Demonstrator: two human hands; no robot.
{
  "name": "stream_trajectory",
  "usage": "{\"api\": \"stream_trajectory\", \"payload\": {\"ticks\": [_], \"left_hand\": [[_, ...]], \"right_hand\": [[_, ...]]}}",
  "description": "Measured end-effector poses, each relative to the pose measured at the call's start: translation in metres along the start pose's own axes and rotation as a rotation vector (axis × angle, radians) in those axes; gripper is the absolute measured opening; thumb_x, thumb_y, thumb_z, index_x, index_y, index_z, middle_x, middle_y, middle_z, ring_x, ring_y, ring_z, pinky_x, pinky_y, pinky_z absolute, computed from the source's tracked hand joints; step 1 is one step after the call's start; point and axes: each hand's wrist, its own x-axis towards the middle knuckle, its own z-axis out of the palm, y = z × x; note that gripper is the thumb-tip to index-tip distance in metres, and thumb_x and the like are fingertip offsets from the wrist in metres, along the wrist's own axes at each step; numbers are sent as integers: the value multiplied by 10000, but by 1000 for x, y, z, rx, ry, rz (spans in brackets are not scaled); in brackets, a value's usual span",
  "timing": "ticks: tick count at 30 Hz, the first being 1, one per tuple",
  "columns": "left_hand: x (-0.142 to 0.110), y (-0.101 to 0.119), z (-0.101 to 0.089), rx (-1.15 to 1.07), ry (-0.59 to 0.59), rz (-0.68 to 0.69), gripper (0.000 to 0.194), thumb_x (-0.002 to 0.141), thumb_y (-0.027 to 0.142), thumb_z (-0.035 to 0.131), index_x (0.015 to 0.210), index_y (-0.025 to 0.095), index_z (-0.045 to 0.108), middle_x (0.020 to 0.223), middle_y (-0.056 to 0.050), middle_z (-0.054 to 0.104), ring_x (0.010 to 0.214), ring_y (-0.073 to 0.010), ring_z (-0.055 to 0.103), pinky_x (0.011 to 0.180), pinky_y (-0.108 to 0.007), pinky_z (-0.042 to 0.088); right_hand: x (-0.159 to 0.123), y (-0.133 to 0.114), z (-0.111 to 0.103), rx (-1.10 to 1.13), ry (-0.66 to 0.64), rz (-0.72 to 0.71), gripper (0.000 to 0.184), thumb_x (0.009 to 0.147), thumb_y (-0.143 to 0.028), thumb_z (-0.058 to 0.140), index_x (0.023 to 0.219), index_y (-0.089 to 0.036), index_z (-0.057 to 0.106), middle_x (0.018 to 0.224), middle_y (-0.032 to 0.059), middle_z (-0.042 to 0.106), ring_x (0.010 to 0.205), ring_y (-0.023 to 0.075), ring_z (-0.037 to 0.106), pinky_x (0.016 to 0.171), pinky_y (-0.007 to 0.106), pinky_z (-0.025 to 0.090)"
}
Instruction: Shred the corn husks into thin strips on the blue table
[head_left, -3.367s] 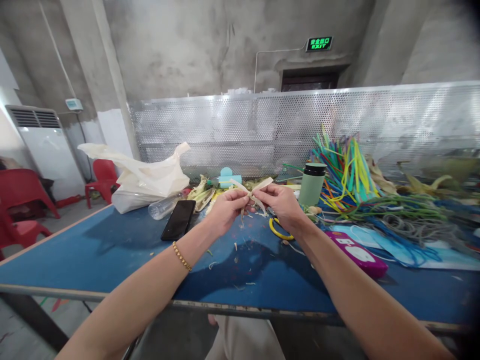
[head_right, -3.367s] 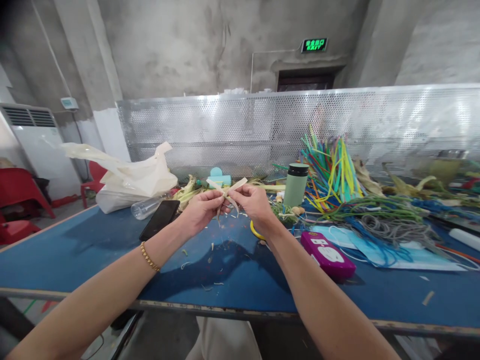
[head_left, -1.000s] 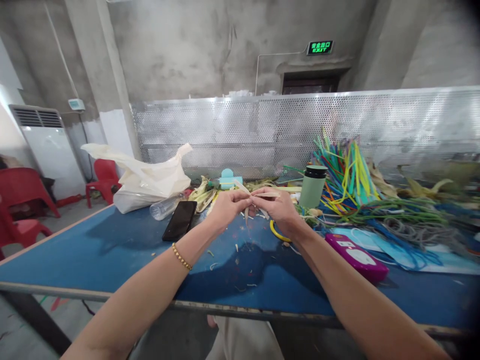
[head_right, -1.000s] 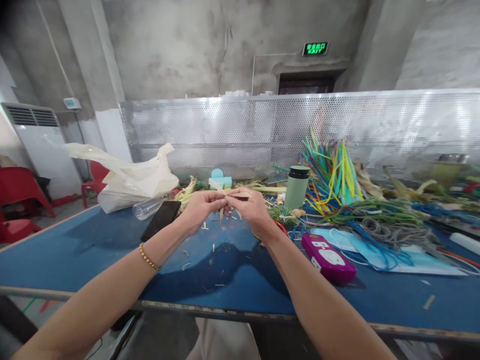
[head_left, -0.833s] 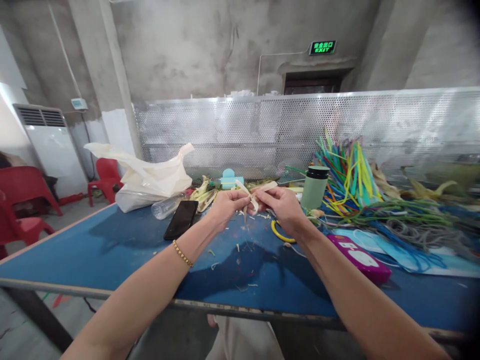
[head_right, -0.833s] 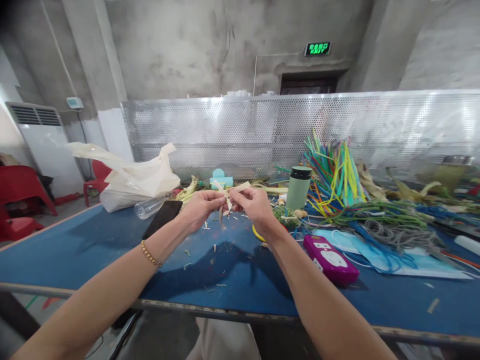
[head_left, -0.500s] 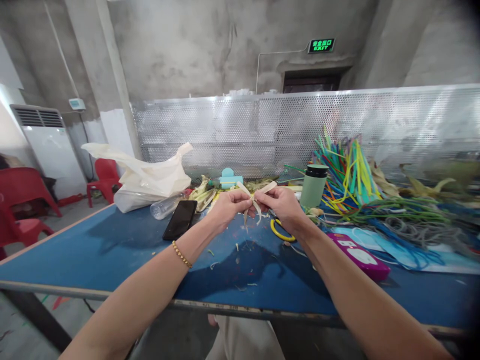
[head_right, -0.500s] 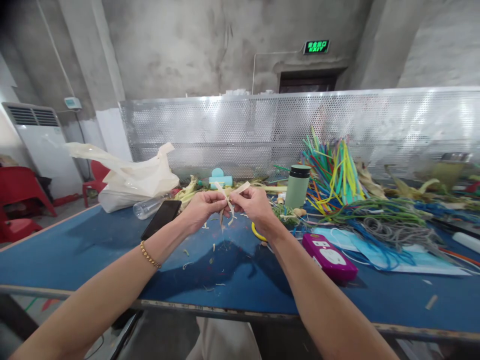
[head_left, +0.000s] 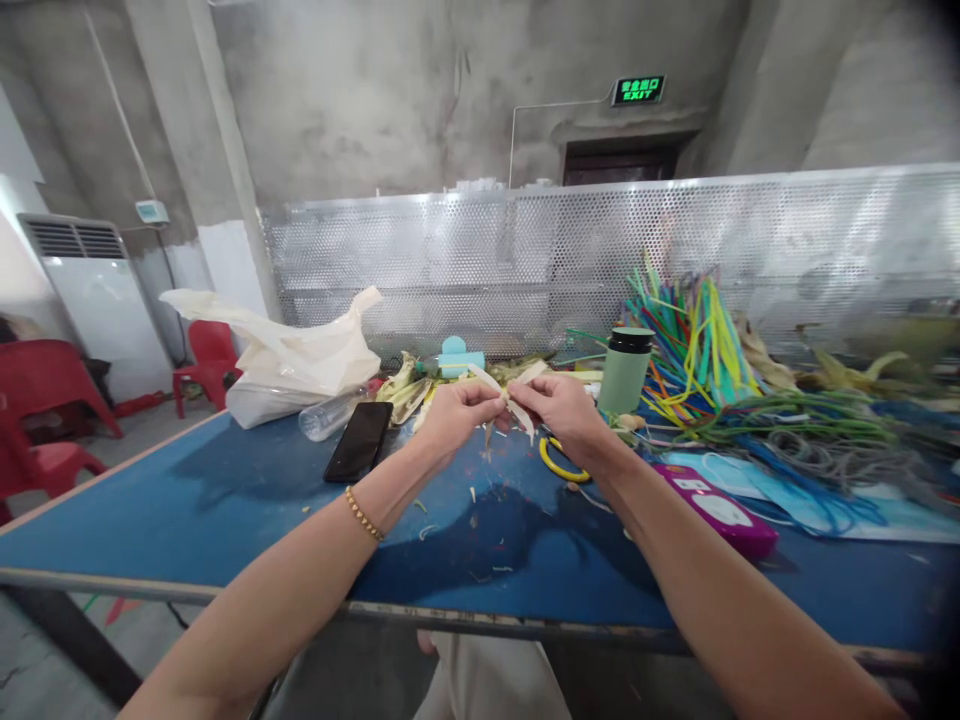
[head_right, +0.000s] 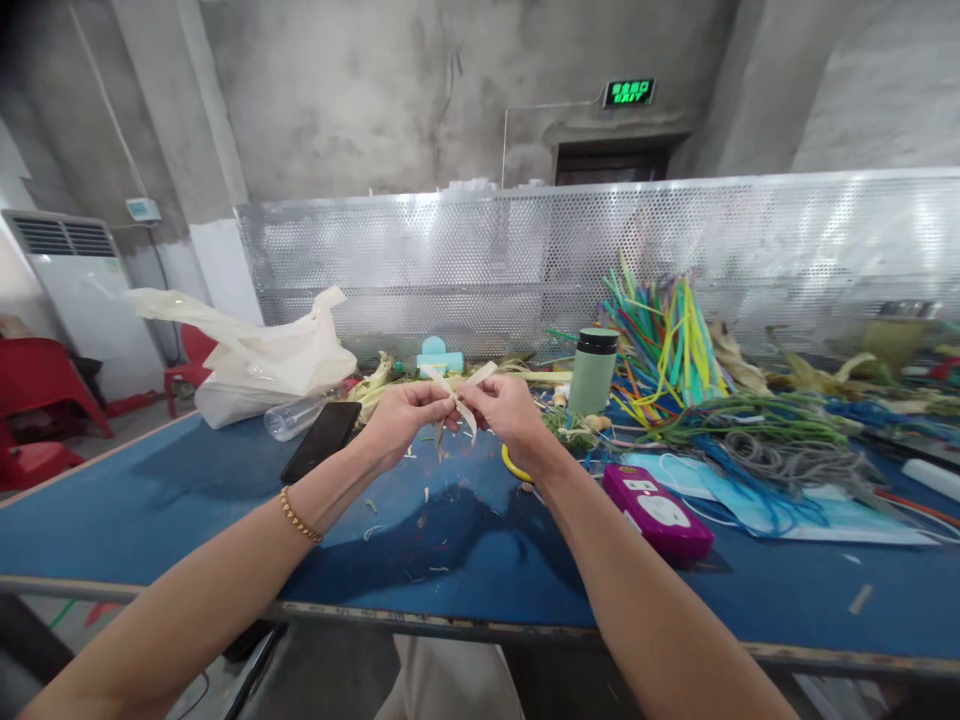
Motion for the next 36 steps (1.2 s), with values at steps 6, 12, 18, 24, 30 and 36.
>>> {"api": "stream_trajectory", "payload": {"ticks": [6, 12, 18, 24, 30, 36], "left_hand": [[2, -1, 0, -44, 149, -43, 140, 715, 242, 721, 749, 111, 686, 661, -59, 692, 609, -141, 634, 624, -263, 473], [3, -7, 1, -147, 130, -52, 151, 694, 233, 737, 730, 105, 666, 653, -49, 676, 585, -138, 635, 623, -269, 483], [4, -10, 2, -240, 115, -79, 139, 693, 197, 733, 731, 92, 650, 664, -48, 674, 567, -135, 641, 616, -260, 490], [2, -6, 4, -258, 152, -112, 91, 732, 156, 703, 712, 95, 638, 630, -44, 668, 527, -114, 623, 587, -238, 484], [2, -7, 6, -295, 175, -128, 76, 723, 139, 700, 710, 93, 641, 618, -36, 658, 509, -112, 614, 574, -239, 482], [2, -4, 3, -344, 99, -149, 116, 682, 165, 740, 715, 85, 664, 643, -63, 681, 556, -132, 636, 646, -270, 506]], "right_hand": [[-1, -1, 1, -148, -13, -112, 406, 707, -534, 713, 611, -154, 608, 521, 5, 575, 468, 103, 489, 462, 243, 364], [-2, 1, 3, -86, -89, -131, 267, 718, -395, 707, 735, -132, 660, 634, 45, 668, 508, 111, 531, 490, 248, 409], [-4, 0, 4, -80, -86, -131, 257, 711, -377, 701, 756, -126, 665, 629, 52, 665, 510, 108, 522, 482, 245, 397], [-3, 0, 3, -106, -78, -129, 230, 712, -340, 684, 764, -116, 682, 633, 47, 656, 511, 101, 505, 481, 243, 380], [-4, -1, 3, -135, -76, -133, 212, 710, -320, 672, 753, -114, 689, 644, 48, 659, 529, 108, 519, 488, 242, 386], [-1, 5, 3, -162, -52, -170, 200, 741, -326, 651, 753, -128, 673, 688, 70, 690, 582, 136, 590, 521, 250, 446]]}}
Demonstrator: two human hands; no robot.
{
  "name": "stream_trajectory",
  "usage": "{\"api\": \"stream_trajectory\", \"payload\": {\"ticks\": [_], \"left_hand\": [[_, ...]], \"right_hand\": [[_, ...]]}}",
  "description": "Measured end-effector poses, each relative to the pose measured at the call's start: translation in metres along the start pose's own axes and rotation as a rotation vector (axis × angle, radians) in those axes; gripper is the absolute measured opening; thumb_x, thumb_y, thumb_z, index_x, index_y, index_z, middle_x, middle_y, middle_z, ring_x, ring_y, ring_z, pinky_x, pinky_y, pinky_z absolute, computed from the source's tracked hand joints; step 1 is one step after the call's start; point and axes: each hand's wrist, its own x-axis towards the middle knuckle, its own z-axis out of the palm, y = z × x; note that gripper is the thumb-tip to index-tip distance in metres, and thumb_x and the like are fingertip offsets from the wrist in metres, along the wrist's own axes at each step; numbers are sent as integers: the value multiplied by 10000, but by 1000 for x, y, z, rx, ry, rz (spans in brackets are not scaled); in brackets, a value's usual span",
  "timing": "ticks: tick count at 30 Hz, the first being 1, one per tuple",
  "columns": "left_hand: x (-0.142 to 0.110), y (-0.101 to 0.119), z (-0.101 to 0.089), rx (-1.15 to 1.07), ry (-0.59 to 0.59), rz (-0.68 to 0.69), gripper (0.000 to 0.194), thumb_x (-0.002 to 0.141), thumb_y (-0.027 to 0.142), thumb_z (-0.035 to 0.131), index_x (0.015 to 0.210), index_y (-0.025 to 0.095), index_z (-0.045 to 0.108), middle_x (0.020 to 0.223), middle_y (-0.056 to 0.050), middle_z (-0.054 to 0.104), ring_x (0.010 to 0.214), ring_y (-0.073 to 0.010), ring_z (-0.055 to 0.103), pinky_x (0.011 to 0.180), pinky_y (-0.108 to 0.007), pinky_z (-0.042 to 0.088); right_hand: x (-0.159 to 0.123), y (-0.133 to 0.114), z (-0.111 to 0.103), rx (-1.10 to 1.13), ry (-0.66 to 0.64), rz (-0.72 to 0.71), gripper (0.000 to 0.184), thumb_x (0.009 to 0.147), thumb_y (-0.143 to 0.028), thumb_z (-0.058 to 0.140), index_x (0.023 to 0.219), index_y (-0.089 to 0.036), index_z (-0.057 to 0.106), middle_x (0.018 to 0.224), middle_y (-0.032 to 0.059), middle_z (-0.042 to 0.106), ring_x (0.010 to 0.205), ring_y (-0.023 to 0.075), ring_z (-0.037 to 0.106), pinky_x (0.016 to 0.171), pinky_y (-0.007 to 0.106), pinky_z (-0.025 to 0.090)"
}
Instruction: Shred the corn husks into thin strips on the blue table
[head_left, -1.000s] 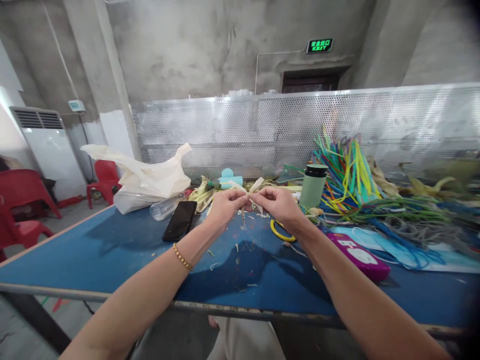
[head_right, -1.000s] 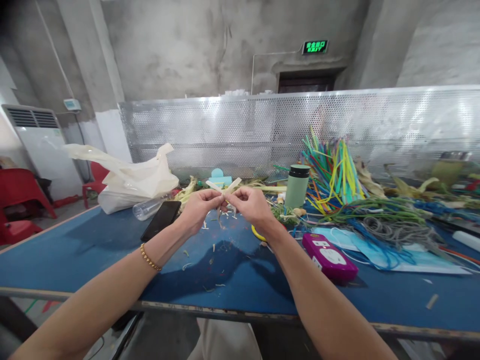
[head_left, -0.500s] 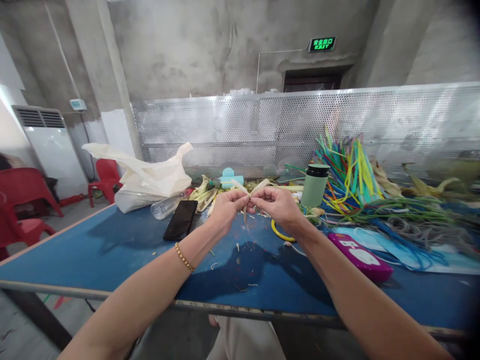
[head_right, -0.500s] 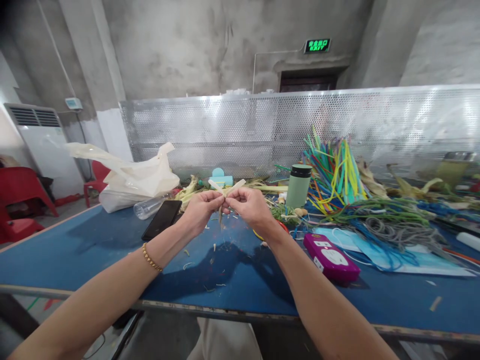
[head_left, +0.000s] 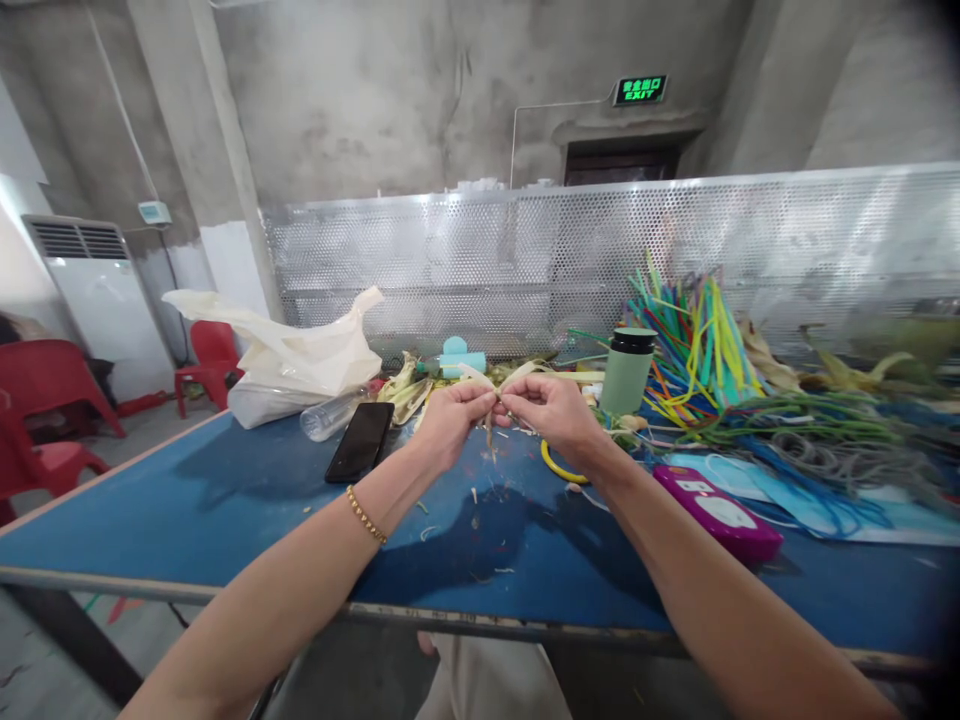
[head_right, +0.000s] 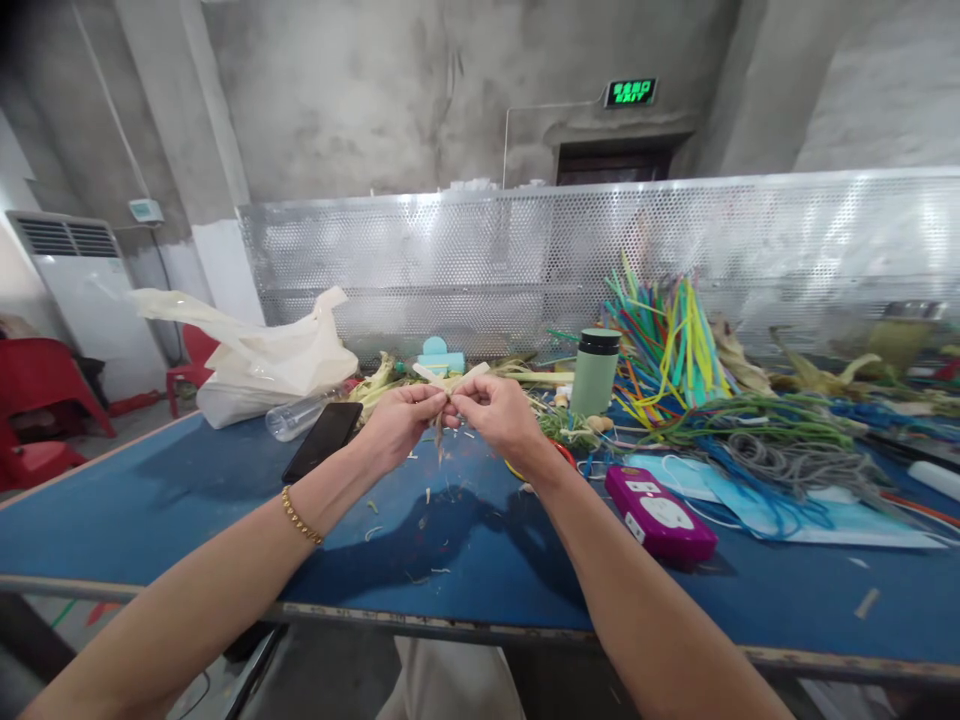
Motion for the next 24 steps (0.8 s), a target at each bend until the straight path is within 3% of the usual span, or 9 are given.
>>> {"api": "stream_trajectory", "payload": {"ticks": [4, 12, 19, 24], "left_hand": [[0, 2, 0, 30, -78, 2, 177, 680, 199, 750, 801, 81, 699, 732, -88, 715, 623, -151, 661, 705, -293, 510], [-1, 3, 1, 94, -73, 39, 223, 707, 259, 746, 861, 105, 697, 731, -71, 703, 618, -151, 652, 706, -322, 515], [4, 1, -5, 119, 132, 122, 216, 656, 292, 790, 749, 114, 710, 715, -54, 683, 654, -123, 595, 667, -276, 470], [4, 0, -4, 97, 187, 116, 188, 628, 263, 793, 744, 130, 727, 733, -43, 688, 671, -120, 569, 642, -260, 427]], "right_hand": [[2, 4, -1, 0, 43, 1, 206, 748, -344, 653, 698, -146, 633, 667, 67, 680, 603, 160, 631, 569, 282, 509], [3, 3, -4, -25, 41, -47, 183, 760, -337, 650, 713, -163, 624, 675, 51, 667, 617, 163, 618, 582, 298, 513], [0, -1, -2, -180, 33, -105, 187, 783, -334, 632, 728, -158, 661, 665, 36, 658, 595, 141, 562, 569, 272, 439], [-2, -2, 2, -69, 31, 26, 269, 742, -413, 671, 702, -147, 668, 615, 19, 613, 560, 121, 509, 546, 265, 393]]}}
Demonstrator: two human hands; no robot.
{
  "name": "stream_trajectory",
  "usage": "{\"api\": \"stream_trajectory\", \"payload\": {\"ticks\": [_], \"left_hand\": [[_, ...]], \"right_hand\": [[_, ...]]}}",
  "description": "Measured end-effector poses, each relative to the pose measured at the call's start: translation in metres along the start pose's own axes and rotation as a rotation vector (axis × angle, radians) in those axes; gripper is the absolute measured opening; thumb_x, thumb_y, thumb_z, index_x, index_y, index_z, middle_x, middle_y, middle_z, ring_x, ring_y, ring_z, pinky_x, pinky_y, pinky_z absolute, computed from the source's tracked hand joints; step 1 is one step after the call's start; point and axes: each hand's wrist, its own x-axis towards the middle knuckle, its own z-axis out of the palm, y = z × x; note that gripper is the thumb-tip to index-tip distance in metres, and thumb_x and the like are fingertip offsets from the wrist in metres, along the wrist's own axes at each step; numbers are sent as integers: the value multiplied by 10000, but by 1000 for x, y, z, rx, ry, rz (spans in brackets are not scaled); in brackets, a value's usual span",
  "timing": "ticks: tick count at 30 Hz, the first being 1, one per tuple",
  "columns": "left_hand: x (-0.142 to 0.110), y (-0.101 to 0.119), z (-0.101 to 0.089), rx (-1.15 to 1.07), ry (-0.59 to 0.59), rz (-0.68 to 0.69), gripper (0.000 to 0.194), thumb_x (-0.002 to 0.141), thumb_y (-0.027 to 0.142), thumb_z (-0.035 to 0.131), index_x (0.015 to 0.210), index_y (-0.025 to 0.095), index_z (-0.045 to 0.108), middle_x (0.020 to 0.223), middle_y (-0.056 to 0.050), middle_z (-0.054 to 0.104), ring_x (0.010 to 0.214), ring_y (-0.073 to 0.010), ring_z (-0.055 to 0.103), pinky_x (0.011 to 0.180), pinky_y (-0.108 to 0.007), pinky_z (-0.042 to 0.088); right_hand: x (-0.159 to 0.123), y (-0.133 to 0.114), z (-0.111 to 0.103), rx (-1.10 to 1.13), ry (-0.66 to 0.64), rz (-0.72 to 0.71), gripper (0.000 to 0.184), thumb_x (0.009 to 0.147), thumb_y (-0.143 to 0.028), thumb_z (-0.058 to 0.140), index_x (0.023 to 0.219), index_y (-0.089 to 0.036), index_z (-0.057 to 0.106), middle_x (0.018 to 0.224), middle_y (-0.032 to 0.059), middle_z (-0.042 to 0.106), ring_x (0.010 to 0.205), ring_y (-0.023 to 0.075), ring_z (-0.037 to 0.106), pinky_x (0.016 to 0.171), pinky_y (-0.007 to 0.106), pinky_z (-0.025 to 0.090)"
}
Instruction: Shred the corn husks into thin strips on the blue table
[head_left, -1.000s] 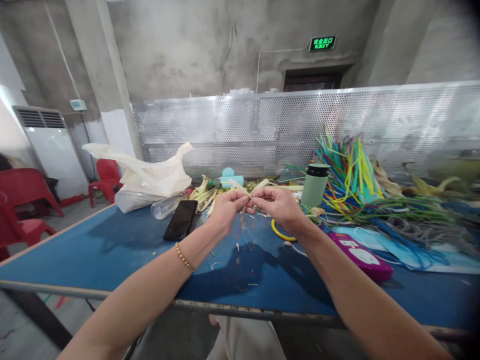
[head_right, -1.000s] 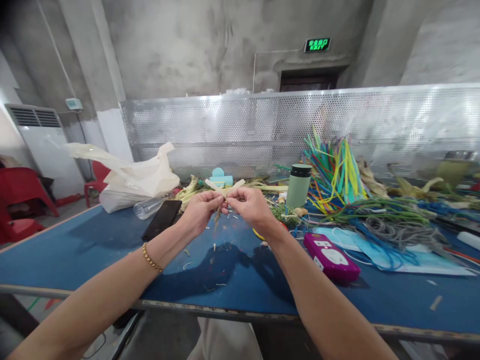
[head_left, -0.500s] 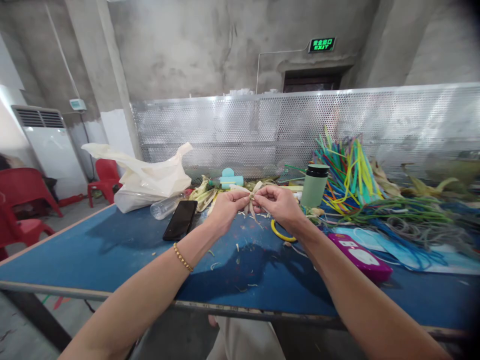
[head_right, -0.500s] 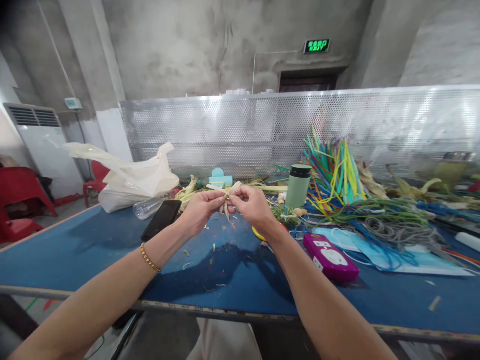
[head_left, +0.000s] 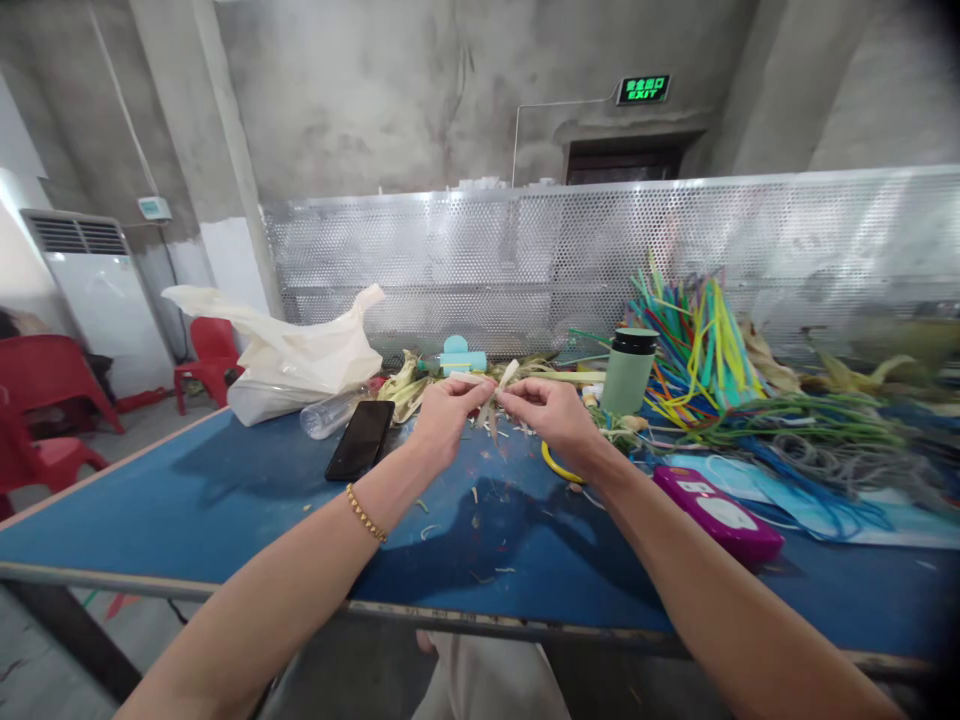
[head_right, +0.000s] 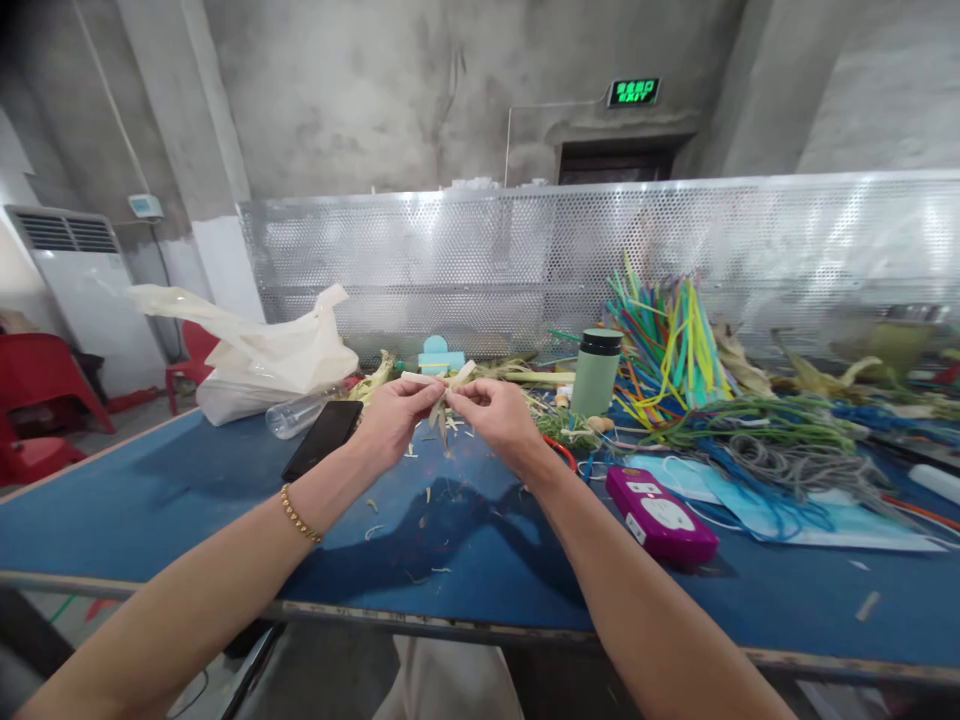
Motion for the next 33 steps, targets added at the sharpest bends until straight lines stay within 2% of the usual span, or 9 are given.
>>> {"api": "stream_trajectory", "payload": {"ticks": [4, 11, 16, 24, 33], "left_hand": [[-6, 4, 5, 83, 6, 67, 153, 640, 247, 778, 734, 135, 731, 759, -42, 695, 682, -117, 554, 613, -246, 394], [-9, 3, 8, 69, 8, 91, 154, 643, 237, 776, 738, 134, 712, 748, -36, 686, 662, -114, 557, 624, -253, 405], [-7, 1, 6, 95, 6, 88, 145, 667, 252, 761, 739, 131, 724, 722, -40, 687, 662, -121, 564, 633, -260, 407], [-10, 2, 10, 94, 2, 65, 113, 659, 235, 752, 659, 132, 709, 658, -24, 659, 639, -115, 540, 617, -254, 391], [-7, -3, 10, -97, -22, -12, 104, 593, 192, 762, 598, 136, 674, 650, -16, 633, 640, -114, 533, 626, -265, 388]], "right_hand": [[0, -1, 4, 230, -16, 98, 279, 662, -416, 726, 671, -154, 629, 559, -19, 560, 497, 91, 464, 495, 244, 377], [1, 1, 9, 348, 31, 91, 245, 643, -342, 740, 732, -168, 594, 522, -21, 592, 464, 100, 523, 477, 236, 436], [1, 4, 10, 324, 51, 80, 240, 647, -352, 730, 705, -172, 581, 514, -5, 610, 451, 111, 547, 472, 246, 469], [0, 1, 9, 129, 77, 0, 96, 660, -241, 635, 650, -185, 557, 528, -10, 581, 473, 129, 560, 465, 253, 453], [-2, -4, 11, 149, 104, -44, 100, 644, -216, 624, 637, -202, 525, 533, -19, 576, 495, 125, 555, 475, 246, 439]]}}
